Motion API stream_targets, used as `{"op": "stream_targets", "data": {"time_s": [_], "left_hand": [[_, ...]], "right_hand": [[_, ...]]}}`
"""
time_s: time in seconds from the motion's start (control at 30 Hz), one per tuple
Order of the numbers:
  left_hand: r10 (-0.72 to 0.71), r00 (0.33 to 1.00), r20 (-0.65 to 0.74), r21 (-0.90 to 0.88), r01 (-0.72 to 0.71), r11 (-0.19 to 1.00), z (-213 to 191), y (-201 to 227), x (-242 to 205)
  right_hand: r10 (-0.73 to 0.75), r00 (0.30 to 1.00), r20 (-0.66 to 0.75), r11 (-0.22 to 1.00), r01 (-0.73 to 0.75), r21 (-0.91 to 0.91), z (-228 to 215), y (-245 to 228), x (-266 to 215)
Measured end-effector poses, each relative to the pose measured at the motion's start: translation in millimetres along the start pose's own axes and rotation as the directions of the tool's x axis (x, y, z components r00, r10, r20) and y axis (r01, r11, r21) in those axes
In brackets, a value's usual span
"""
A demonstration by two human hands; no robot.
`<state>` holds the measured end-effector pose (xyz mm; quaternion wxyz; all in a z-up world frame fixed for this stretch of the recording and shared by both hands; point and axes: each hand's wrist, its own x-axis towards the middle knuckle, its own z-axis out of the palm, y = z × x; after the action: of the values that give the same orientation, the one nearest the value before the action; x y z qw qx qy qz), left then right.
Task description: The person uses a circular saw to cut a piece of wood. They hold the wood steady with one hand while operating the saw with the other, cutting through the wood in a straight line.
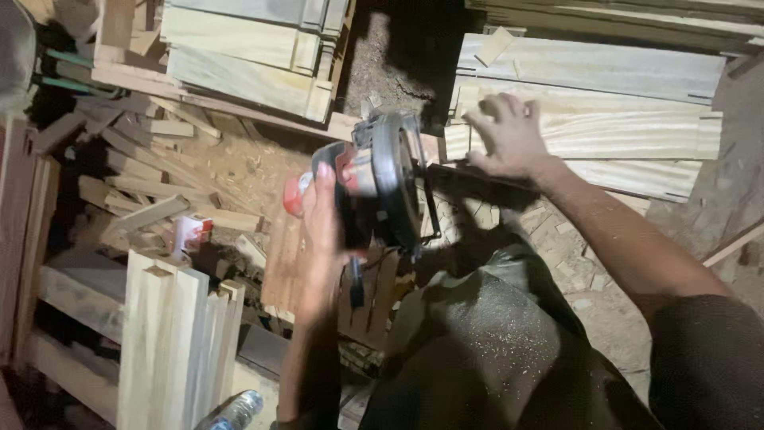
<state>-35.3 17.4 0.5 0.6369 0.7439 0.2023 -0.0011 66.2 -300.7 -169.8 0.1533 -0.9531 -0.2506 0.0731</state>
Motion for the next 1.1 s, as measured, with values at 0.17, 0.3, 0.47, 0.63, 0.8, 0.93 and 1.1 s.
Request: {"op": "stream_targets", "data": {"time_s": [0.17,0.3,0.47,0.63,0.8,0.93,1.1], "left_hand": [[-0.044,0.993,0.107,-0.413,0.084,0.907,-24.7,-14.2,-32.4],[-0.001,0.999,0.050,-0.436,0.023,0.899,-48.3,-31.0,-62.2],[0.003,0.994,-0.106,-0.317,-0.037,0.948,-62.6,-66.0,-61.0],[-0.008,0.958,-0.287,0.019,0.014,1.000,-77.8,-118.4,-54.0],[0.276,0.909,-0.314,0.715,0.035,0.698,-81.3,-142.3,-67.4],[0.500,0.845,-0.192,0.971,0.091,0.220,-63.5,-121.4,-76.0],[0.542,0.840,-0.032,0.894,0.267,-0.361,-34.0,-68.2,-123.5]], "right_hand": [[-0.335,0.942,-0.036,0.942,0.335,-0.010,12.8,-5.4,-13.7],[0.019,0.982,0.189,0.977,0.022,-0.212,-2.8,70.3,-57.2],[0.206,0.972,0.112,0.925,-0.156,-0.347,-43.1,173.5,-125.5],[0.416,0.827,0.379,0.905,-0.334,-0.265,-42.4,153.5,-125.9],[0.275,0.948,0.159,0.960,-0.261,-0.101,-56.3,77.7,-47.4],[0.063,0.991,0.119,0.996,-0.055,-0.069,-98.5,5.0,88.7],[-0.020,0.987,-0.160,0.998,0.012,-0.055,-152.2,-83.2,263.6]]}}
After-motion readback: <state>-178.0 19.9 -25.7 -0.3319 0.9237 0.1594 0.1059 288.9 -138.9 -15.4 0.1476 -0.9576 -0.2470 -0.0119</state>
